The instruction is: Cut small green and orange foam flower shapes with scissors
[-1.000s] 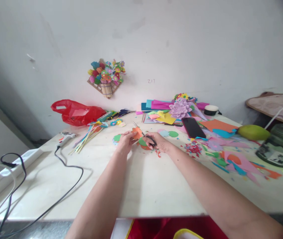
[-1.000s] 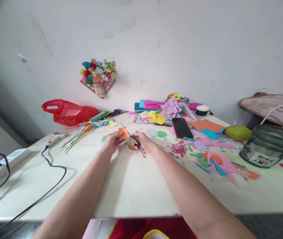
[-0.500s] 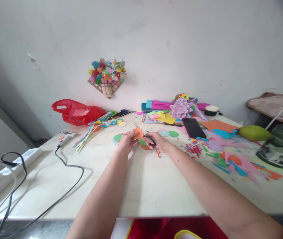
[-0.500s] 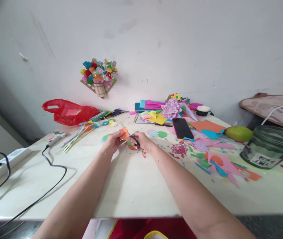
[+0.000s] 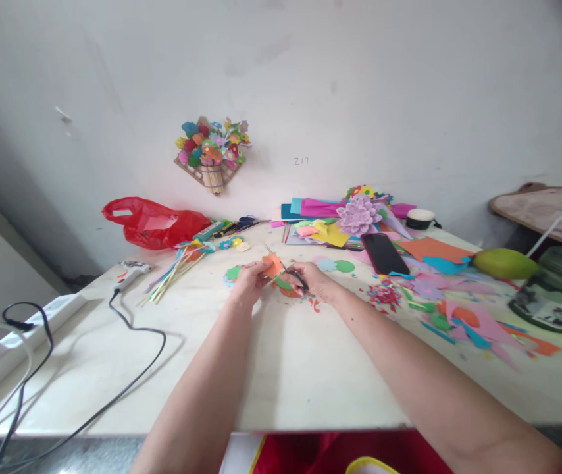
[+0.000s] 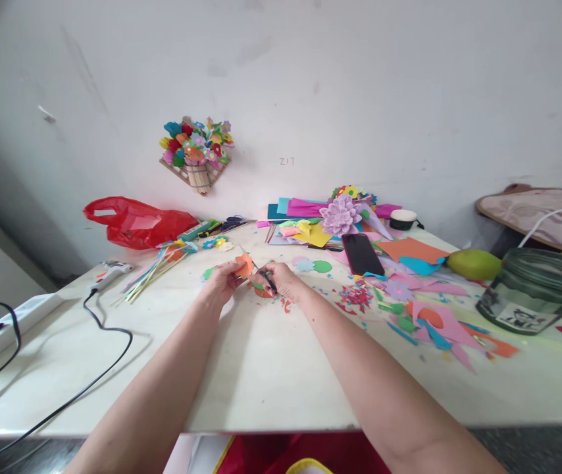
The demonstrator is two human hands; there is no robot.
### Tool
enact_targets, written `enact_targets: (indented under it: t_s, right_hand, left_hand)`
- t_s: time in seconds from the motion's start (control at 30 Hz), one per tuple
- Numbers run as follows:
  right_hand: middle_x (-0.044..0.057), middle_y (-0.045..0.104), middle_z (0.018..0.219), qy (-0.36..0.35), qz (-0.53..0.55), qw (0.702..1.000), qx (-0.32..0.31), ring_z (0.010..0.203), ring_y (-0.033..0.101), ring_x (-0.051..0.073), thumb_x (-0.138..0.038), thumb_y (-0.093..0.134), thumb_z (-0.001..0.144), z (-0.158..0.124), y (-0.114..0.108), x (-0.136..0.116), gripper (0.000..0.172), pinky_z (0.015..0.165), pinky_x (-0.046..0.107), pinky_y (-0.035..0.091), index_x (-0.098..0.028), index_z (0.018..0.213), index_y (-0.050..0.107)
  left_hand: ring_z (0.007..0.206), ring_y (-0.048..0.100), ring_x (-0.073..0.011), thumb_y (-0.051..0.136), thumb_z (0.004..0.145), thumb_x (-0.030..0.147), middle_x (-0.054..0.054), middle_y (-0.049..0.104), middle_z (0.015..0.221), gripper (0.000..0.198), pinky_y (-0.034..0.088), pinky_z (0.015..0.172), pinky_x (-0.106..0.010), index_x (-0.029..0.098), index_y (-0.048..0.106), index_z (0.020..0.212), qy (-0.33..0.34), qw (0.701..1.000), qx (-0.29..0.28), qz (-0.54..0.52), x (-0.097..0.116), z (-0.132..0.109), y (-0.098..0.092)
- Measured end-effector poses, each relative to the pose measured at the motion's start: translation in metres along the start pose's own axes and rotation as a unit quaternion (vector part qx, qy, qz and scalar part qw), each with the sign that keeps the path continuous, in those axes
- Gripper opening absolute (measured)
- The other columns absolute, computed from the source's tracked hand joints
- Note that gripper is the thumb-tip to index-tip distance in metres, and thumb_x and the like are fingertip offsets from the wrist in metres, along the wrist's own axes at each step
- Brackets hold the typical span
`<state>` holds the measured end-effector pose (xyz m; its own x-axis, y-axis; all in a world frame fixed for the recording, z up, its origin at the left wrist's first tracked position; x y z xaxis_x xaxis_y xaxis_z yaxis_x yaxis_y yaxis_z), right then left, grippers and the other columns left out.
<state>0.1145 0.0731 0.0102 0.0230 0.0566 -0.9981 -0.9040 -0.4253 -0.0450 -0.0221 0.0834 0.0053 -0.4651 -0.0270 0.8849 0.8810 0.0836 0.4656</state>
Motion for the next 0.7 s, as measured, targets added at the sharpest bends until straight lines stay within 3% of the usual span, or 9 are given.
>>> enact_targets:
  t_s: [0.7]
  right_hand:
    - [-0.007,0.042,0.039,0.002,-0.023,1.0,0.015,0.032,0.035,0.007,-0.03,0.076,0.056,-0.003,0.0009,-0.0062,0.027,0.035,0.021,0.023,-0.017,0.062,0.053]
  left_hand:
    - [0.059,0.061,-0.0142,0.073,0.052,0.011,-0.003,0.064,0.062,0.017,0.055,0.058,-0.029,0.014,0.057,0.058,-0.006,0.999,0.035,-0.017,0.0001,0.0031,-0.0084]
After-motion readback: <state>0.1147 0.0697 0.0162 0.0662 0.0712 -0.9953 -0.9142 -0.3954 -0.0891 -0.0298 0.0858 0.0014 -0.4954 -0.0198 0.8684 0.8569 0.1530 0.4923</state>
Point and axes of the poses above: each hand's wrist, its own z-axis towards the middle knuckle, its own y-axis out of the palm, x = y × z, the point moved 8 cm from there along z, towards the middle knuckle
